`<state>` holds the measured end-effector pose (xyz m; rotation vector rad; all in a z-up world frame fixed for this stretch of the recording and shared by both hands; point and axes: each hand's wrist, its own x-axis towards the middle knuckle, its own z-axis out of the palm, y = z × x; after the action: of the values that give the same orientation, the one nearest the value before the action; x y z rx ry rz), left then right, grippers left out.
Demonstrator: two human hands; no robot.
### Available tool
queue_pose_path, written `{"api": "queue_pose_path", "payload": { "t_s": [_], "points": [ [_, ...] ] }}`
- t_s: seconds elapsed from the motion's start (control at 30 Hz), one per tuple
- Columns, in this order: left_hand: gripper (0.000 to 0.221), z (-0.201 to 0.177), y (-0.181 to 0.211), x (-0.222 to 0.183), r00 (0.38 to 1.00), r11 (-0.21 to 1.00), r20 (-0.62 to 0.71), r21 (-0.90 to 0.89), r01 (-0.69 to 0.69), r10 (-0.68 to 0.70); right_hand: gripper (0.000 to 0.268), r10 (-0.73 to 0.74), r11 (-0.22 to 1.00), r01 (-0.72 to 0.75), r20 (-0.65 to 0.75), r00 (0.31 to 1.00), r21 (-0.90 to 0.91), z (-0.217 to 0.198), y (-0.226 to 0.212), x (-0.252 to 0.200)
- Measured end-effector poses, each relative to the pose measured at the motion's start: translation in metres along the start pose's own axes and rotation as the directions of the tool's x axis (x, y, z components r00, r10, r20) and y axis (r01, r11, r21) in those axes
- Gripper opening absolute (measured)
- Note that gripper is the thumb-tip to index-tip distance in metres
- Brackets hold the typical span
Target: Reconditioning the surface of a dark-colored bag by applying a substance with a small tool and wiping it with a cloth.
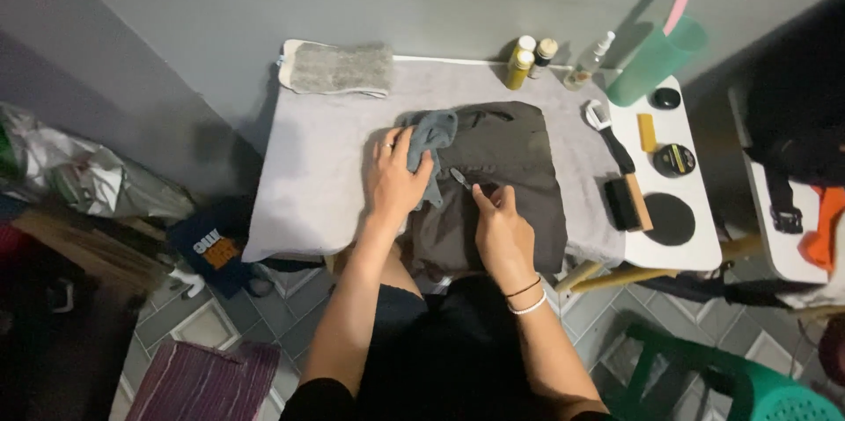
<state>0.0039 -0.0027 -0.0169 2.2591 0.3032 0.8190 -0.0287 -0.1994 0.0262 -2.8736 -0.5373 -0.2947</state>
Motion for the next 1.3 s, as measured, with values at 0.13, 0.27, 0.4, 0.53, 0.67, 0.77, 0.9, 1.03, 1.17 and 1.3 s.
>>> {"api": "queue_pose_path", "payload": {
  "t_s": [0.13,0.27,0.4,0.53,0.67,0.77,0.9,1.03,1.17,1.3],
  "points": [
    [0.043,-0.013,0.009,0.002,1.000,1.000,0.029,0.015,0.000,-0.001,0.045,0.005,0.998,-0.006,0.019,1.000,0.064,-0.008,0.008,-0.015],
    [0.045,-0.007,0.002,0.005,0.999,0.999,0.032,0.034,-0.019,0.018,0.043,0.113,0.980,-0.133,0.137,0.984,0.150,-0.023,0.020,-0.046],
    [0.043,-0.008,0.005,0.007,0.998,0.997,0.013,0.035,-0.065,0.065,0.042,0.156,0.958,-0.186,0.147,0.977,0.219,-0.029,0.028,-0.055],
    [0.041,0.001,-0.001,0.004,0.996,0.994,-0.024,0.068,-0.086,0.088,0.043,0.121,0.975,-0.138,0.104,0.987,0.175,-0.006,0.031,-0.033],
    [0.043,0.004,-0.007,0.003,0.990,0.988,-0.068,0.102,-0.113,0.120,0.045,0.037,0.999,-0.036,-0.023,0.999,0.032,0.008,0.028,-0.006],
    [0.044,-0.001,-0.002,0.002,0.995,0.994,-0.069,0.094,-0.062,0.068,0.045,-0.012,1.000,0.013,-0.039,0.999,0.016,0.011,0.029,0.005],
    [0.043,-0.003,0.008,0.001,1.000,1.000,-0.011,0.002,0.017,-0.017,0.042,-0.005,0.997,0.006,-0.016,1.000,0.079,0.006,0.031,0.002],
    [0.042,0.003,-0.003,0.002,1.000,1.000,-0.004,0.016,-0.008,0.008,0.041,0.035,0.993,-0.035,-0.001,0.999,0.110,0.005,0.038,-0.007],
    [0.043,0.001,-0.002,0.002,1.000,1.000,0.011,0.018,-0.016,0.016,0.042,0.045,0.997,-0.045,0.004,0.999,0.070,-0.002,0.038,-0.018],
    [0.042,0.000,0.000,0.004,0.998,0.997,-0.011,0.038,-0.065,0.065,0.045,0.064,0.994,-0.067,0.043,0.997,0.085,-0.009,0.041,-0.033]
  ]
}}
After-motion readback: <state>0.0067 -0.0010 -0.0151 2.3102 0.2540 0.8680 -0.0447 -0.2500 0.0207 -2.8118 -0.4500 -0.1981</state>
